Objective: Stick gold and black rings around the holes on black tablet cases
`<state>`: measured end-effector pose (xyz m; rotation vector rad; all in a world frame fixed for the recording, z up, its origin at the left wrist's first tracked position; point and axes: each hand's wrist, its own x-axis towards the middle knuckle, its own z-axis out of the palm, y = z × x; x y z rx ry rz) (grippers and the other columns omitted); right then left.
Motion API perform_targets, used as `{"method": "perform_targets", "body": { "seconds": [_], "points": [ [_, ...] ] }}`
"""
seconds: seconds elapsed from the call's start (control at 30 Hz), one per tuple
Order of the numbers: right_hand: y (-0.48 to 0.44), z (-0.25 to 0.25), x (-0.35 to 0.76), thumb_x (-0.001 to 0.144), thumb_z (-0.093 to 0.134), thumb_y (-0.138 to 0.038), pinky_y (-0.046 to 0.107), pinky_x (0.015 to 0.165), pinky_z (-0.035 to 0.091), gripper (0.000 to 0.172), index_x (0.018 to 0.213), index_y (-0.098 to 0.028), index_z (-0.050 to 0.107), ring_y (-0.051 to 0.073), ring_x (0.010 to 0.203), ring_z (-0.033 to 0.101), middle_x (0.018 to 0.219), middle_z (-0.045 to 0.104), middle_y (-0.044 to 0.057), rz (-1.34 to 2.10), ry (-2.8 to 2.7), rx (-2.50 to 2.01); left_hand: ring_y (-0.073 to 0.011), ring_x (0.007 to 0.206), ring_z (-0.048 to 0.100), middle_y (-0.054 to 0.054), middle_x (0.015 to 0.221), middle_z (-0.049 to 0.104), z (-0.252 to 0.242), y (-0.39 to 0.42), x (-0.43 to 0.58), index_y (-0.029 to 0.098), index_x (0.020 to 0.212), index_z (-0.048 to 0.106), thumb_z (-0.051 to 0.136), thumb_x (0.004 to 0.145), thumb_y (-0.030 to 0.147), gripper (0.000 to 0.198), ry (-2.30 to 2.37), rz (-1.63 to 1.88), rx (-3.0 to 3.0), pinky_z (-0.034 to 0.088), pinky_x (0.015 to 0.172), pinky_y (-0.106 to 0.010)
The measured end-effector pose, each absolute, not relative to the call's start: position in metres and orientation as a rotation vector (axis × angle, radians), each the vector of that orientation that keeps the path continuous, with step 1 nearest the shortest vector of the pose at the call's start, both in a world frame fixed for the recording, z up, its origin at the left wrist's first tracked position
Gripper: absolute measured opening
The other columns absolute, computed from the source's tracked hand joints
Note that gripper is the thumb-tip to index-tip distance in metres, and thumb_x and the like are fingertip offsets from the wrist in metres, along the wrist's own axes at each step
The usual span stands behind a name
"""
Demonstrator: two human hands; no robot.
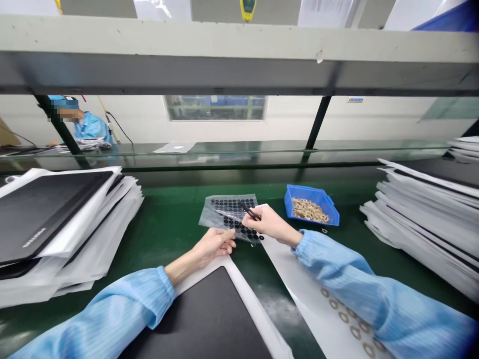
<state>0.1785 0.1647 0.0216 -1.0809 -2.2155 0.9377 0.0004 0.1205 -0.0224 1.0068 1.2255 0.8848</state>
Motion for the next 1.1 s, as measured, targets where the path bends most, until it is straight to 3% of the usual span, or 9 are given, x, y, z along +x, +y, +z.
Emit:
{"method": "perform_targets", "body": {
  "seconds": [0.07,0.17,0.27,0.43,0.57,0.83,1.1],
  "points": [
    [0.153,0.031,0.185,0.074,0.054,-0.027,0.019,0.043,0.027,0.018,0.064,-0.013,0.057,0.006,0.044,0.034,0.052,0.043,-0.005,1.099,-2.186,-1.093,-0.0037,0.037,0.038,0.004,0.056,0.053,-0.015,0.119,-0.003,0.012,0.070,0.055,0.051,0.091,0.046,0.040,1.279,0.761,1.102,0.028,0.036,-0.017],
    [0.126,0.038,0.197,0.071,0.058,-0.025,0.018,0.039,0.024,0.015,0.063,-0.011,0.059,0.004,0.041,0.030,0.051,0.047,-0.005,1.334,-2.128,-1.146,-0.0034,0.032,0.029,0.002,0.044,0.049,-0.001,0.110,-0.008,0.013,0.054,0.052,0.060,0.077,0.060,0.053,1.295,0.529,1.297,0.013,0.035,-0.020],
    [0.090,0.037,0.209,0.070,0.059,-0.021,0.017,0.038,0.022,0.012,0.064,-0.012,0.062,0.003,0.041,0.030,0.052,0.048,-0.005,1.554,-2.059,-1.201,-0.0050,0.038,0.033,0.003,0.043,0.048,0.011,0.099,-0.010,0.014,0.048,0.053,0.072,0.069,0.049,0.046,1.225,0.370,1.495,0.015,0.040,-0.021],
    [0.031,0.021,0.219,0.071,0.057,-0.017,0.018,0.042,0.029,0.010,0.065,-0.014,0.064,0.006,0.044,0.038,0.050,0.048,-0.005,1.682,-2.088,-1.287,-0.0078,0.048,0.035,0.006,0.051,0.045,0.020,0.085,-0.001,0.017,0.055,0.059,0.077,0.064,0.032,0.025,1.063,0.167,1.895,0.020,0.046,-0.022],
    [0.001,0.005,0.220,0.072,0.056,-0.020,0.019,0.044,0.031,0.012,0.062,-0.015,0.061,0.007,0.048,0.040,0.052,0.047,-0.004,1.581,-2.125,-1.367,-0.0109,0.055,0.042,0.005,0.061,0.049,0.020,0.082,0.003,0.019,0.059,0.056,0.078,0.062,0.036,0.028,0.986,-0.027,2.280,0.024,0.050,-0.022],
    [-0.010,-0.004,0.217,0.073,0.055,-0.025,0.018,0.039,0.034,0.012,0.063,-0.018,0.053,0.007,0.042,0.041,0.050,0.043,-0.006,1.582,-1.995,-1.528,-0.0110,0.054,0.041,0.005,0.061,0.046,0.018,0.085,0.004,0.019,0.060,0.053,0.079,0.063,0.039,0.033,0.989,-0.086,2.290,0.022,0.051,-0.022],
    [-0.012,0.007,0.214,0.069,0.056,-0.015,0.018,0.036,0.032,0.010,0.060,-0.019,0.052,0.008,0.037,0.047,0.045,0.046,-0.007,1.509,-2.047,-1.552,-0.0107,0.052,0.040,0.006,0.058,0.046,0.014,0.087,0.002,0.019,0.058,0.054,0.080,0.060,0.039,0.033,0.991,-0.051,2.222,0.020,0.049,-0.023]
  ]
}}
